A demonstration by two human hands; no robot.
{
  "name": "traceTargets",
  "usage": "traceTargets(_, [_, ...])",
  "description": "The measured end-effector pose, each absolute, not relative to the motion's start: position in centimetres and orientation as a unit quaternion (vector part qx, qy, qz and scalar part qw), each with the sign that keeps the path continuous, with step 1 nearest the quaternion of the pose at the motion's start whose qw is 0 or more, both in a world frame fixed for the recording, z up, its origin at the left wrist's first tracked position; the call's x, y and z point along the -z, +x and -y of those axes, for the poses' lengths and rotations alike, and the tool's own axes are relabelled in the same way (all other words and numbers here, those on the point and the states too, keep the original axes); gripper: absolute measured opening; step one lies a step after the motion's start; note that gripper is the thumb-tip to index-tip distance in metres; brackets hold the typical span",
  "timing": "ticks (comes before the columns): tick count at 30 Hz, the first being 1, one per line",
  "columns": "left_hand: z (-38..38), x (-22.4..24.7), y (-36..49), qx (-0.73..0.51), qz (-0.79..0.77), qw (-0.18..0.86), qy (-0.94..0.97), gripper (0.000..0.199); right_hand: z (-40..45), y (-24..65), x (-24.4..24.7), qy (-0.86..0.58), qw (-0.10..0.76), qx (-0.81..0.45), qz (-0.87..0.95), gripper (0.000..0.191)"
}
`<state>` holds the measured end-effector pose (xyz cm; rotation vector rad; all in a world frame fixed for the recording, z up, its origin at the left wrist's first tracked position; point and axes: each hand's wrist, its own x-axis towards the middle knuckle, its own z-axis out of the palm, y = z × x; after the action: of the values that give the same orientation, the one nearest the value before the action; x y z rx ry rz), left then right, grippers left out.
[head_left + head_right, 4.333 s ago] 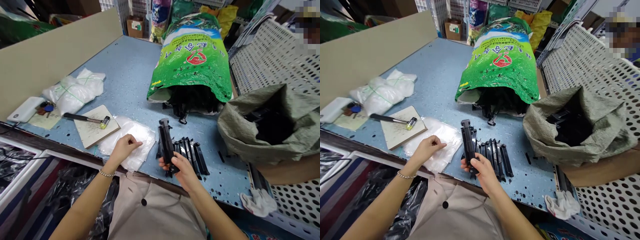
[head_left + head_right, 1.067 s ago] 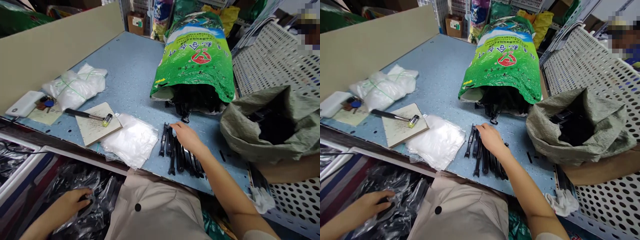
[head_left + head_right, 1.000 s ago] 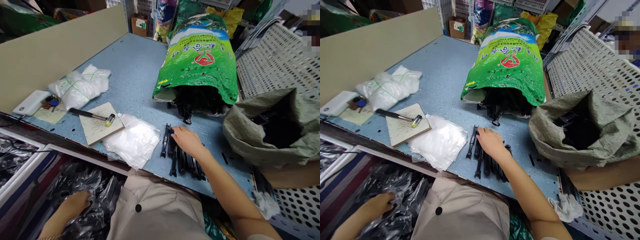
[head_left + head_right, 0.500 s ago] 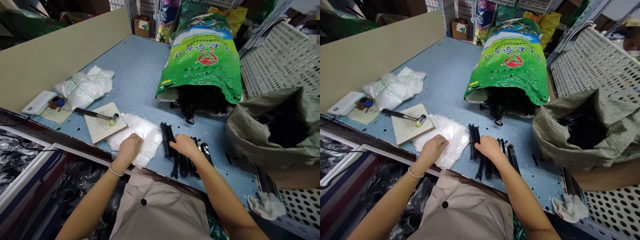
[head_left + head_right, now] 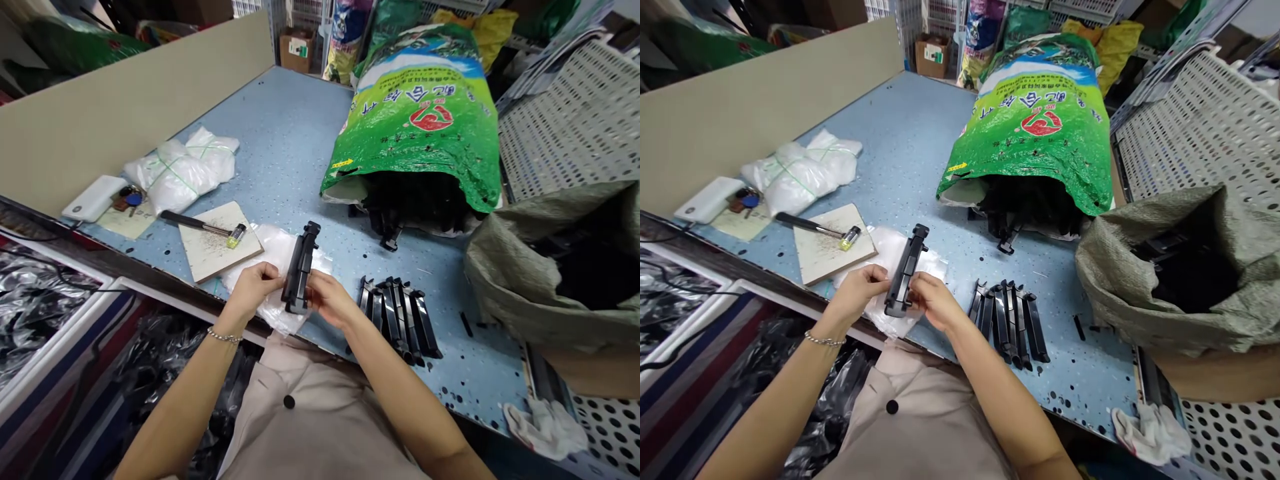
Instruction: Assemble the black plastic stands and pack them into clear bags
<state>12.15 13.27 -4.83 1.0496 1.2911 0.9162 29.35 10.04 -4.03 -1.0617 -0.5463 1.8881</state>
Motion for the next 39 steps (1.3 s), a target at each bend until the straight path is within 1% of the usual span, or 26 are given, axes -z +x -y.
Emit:
traceTargets(4, [-13.3, 4.5, 10.2, -0.396, -0.526, 0.656, 0.369, 0.028, -10.7, 30.0, 5.0, -0.485, 0.494, -0.694, 0.198, 0.025])
traceTargets(7, [-13.2, 4.3, 9.6, -0.4, -0.523, 0.659, 0.363, 0.024, -10.1, 31.5, 4.1, -0.477, 0.519, -0.679, 0.205, 0.024])
traceTargets(9, [-13.1, 4.4, 10.2, -0.415, -0.523, 0.641, 0.379, 0.024, -9.5, 31.5, 3.3, -0.447, 0.513, -0.699, 0.219, 0.024])
traceTargets(11, [-13.0, 4.7, 11.1, -0.422, -0.52, 0.628, 0.397, 0.022, -9.2, 30.6, 2.9, -0.418, 0.484, -0.734, 0.227, 0.023])
traceTargets(14, [-12.9, 5.2, 11.9, -0.417, -0.523, 0.613, 0.42, 0.021, -9.6, 28.7, 3.5, -0.419, 0.453, -0.758, 0.21, 0.023])
traceTargets(17, [-12.8, 5.0, 11.0, -0.463, -0.547, 0.544, 0.436, 0.021, -10.5, 28.0, 4.9, -0.457, 0.477, -0.732, 0.169, 0.026])
traceTargets(19, [-12.5, 4.7, 10.1, -0.496, -0.559, 0.458, 0.48, 0.016, -10.9, 28.4, 5.4, -0.469, 0.493, -0.716, 0.154, 0.025])
traceTargets(21, [-12.2, 4.3, 9.3, -0.472, -0.552, 0.356, 0.587, 0.008, -10.8, 29.3, 5.3, -0.47, 0.503, -0.709, 0.155, 0.025])
traceTargets(22, [-12.1, 4.2, 9.1, -0.438, -0.541, 0.305, 0.649, 0.01, -10.5, 29.9, 5.1, -0.465, 0.51, -0.706, 0.16, 0.024])
traceTargets(23, [-12.1, 4.1, 9.0, -0.397, -0.527, 0.261, 0.705, 0.016, -10.1, 30.4, 4.7, -0.455, 0.513, -0.709, 0.166, 0.024])
traceTargets(25, [-12.3, 4.2, 9.0, -0.326, -0.51, 0.21, 0.768, 0.029, -8.9, 31.4, 4.0, -0.419, 0.493, -0.741, 0.18, 0.025])
traceTargets(27, [-12.8, 4.4, 9.1, -0.301, -0.512, 0.214, 0.775, 0.037, -7.6, 31.9, 3.7, -0.377, 0.427, -0.803, 0.175, 0.026])
traceTargets(29, [-13.1, 4.4, 9.1, -0.311, -0.519, 0.234, 0.761, 0.041, -6.6, 31.9, 4.1, -0.345, 0.365, -0.854, 0.137, 0.022])
traceTargets(31, [-12.7, 4.1, 9.2, -0.329, -0.513, 0.239, 0.756, 0.043, -6.4, 31.3, 4.9, -0.323, 0.33, -0.883, 0.085, 0.017])
traceTargets(33, [-11.5, 3.5, 9.6, -0.338, -0.479, 0.233, 0.776, 0.046, -6.9, 30.6, 5.8, -0.315, 0.323, -0.891, 0.052, 0.018])
traceTargets(35, [-9.7, 3.0, 10.4, -0.328, -0.412, 0.245, 0.814, 0.052, -7.8, 29.9, 6.2, -0.338, 0.344, -0.872, 0.078, 0.021])
traceTargets(36, [-8.7, 2.7, 11.0, -0.319, -0.38, 0.255, 0.83, 0.056, -8.1, 29.6, 6.1, -0.368, 0.37, -0.845, 0.118, 0.022])
traceTargets(38, [-7.0, 2.3, 12.0, -0.295, -0.346, 0.278, 0.846, 0.06, -8.2, 29.1, 5.6, -0.456, 0.416, -0.747, 0.248, 0.021])
traceTargets(39, [-6.4, 2.0, 12.4, -0.283, -0.348, 0.284, 0.847, 0.06, -7.9, 28.8, 5.1, -0.501, 0.422, -0.682, 0.325, 0.021])
